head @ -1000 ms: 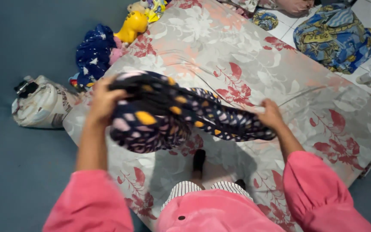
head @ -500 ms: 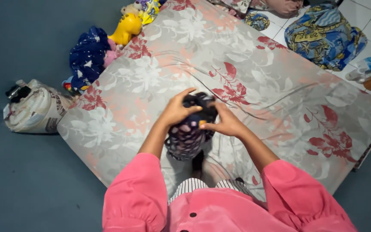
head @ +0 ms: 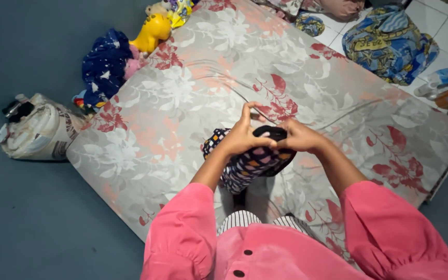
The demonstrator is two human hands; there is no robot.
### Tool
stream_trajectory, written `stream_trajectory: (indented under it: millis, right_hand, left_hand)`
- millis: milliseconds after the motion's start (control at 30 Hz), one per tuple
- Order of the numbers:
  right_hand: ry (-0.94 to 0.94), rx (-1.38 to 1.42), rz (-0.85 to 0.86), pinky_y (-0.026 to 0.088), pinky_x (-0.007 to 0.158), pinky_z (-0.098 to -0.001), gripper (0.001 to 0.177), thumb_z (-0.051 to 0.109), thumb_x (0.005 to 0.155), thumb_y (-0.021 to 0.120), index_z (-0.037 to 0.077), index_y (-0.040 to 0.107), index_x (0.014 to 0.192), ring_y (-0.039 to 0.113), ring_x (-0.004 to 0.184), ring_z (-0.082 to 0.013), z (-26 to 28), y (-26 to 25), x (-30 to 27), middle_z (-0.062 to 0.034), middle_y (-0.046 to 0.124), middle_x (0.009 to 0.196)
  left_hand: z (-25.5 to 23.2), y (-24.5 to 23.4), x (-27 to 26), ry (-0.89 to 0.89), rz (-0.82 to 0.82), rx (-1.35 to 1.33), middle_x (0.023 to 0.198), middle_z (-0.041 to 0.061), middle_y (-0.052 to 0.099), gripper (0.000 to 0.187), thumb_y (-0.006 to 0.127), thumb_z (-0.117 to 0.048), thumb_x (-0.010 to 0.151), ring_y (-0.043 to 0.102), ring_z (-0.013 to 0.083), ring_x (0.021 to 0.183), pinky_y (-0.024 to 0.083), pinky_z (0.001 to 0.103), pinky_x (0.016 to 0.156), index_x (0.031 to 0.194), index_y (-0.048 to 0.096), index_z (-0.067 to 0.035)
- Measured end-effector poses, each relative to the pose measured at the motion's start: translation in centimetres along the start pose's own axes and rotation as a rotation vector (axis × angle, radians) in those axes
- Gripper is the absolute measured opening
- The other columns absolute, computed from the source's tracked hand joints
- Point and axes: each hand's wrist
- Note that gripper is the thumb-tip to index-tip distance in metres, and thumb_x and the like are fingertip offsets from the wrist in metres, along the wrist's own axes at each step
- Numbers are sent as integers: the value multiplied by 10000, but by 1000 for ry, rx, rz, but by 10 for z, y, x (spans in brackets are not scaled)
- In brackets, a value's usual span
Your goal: Folding a blanket and arranging bedsheets on a mattress.
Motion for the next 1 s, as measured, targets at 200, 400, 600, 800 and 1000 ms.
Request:
stream_trajectory:
  millis: [200,400,600,800,1000]
  right_hand:
    - [-715,-81,-140,520,843,-313,390,14,780,721,-4,697,1169,633,989,-160,14,0,-17,-49,671,1071]
    - [-240,307,-532,505,732,-265,219,0,787,603,37,658,996,608,825,-105,0,-19,-30,26,635,862]
    - [-406,408,-787,492,781,-251,316,-42,727,491,51,626,997,594,852,-111,6,-49,-54,16,618,906]
    - [-612,783,-872,519,763,-286,361,-76,748,472,94,594,1043,607,860,-154,44,-80,-88,-9,596,943]
    - [-690,722,-986,546,773,-306,269,-123,874,438,42,582,1031,633,827,-183,34,-108,-109,-55,631,939]
  left_hand:
    - [21,11,4,40,97,90,1047,100,724,753,957,-388,669,704,198,985,574,353,872,1242,574,-86]
    - [51,23,-14,-1,68,261,904,121,737,516,843,-405,704,726,251,847,557,365,782,1081,699,-84]
    - [112,37,-37,-134,-7,643,922,118,759,390,761,-454,743,721,335,951,532,496,883,1007,766,-166]
    - [155,60,-59,-442,-128,657,1155,155,715,498,778,-401,717,619,367,1152,272,651,1053,1176,720,-215]
    - [256,81,-49,-267,-336,375,1198,276,675,464,579,-269,970,621,505,1098,438,572,989,1392,506,-93]
Point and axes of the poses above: each hand's wrist, its own x-axis towards the middle knuckle, its own y-axis out of the palm, z = x × y
